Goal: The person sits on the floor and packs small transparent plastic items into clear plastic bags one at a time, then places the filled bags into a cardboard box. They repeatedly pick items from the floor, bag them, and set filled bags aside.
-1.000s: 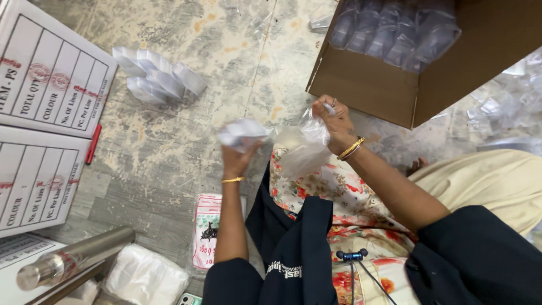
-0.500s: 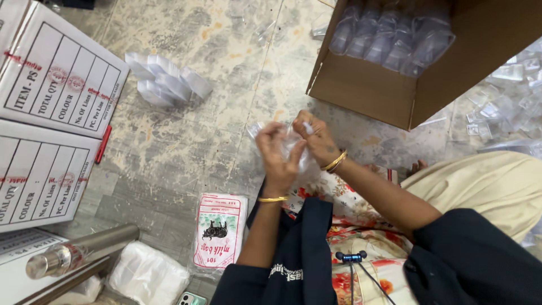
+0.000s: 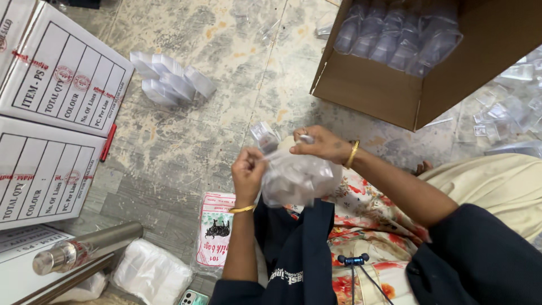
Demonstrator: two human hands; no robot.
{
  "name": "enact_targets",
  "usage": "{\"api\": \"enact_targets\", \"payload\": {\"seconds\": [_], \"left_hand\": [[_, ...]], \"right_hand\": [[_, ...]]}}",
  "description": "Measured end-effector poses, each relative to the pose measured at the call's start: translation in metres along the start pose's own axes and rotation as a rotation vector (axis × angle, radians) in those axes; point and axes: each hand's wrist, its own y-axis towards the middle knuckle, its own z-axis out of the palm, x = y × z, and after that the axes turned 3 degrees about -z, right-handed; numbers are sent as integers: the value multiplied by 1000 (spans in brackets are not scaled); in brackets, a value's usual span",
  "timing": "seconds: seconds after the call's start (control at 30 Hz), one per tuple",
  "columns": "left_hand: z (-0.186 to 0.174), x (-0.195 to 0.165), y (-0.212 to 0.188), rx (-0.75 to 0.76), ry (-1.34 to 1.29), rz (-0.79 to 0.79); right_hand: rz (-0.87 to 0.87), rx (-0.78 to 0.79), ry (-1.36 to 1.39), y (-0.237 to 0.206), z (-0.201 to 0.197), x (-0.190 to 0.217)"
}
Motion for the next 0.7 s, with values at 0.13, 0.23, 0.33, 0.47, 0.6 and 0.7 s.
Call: {"api": "enact_targets", "payload": {"seconds": [0.13, 0.23, 0.33, 0.47, 0.6, 0.7], "left_hand": [[8, 25, 41, -356, 5, 58], [15, 53, 80, -382, -129, -98], [21, 79, 97, -353, -284, -332], [34, 95, 96, -425, -394, -761], [56, 92, 111, -399, -704, -501], [76, 85, 140, -371, -810, -449]], "right_hand": [[-41, -193, -397, 49, 9, -5], [124, -215, -521, 92, 6, -20], [132, -138, -654, 111, 14, -43], [215, -138, -735, 114, 23, -60], [189, -272, -709, 107, 12, -69], [130, -469, -423, 84, -7, -72]]}}
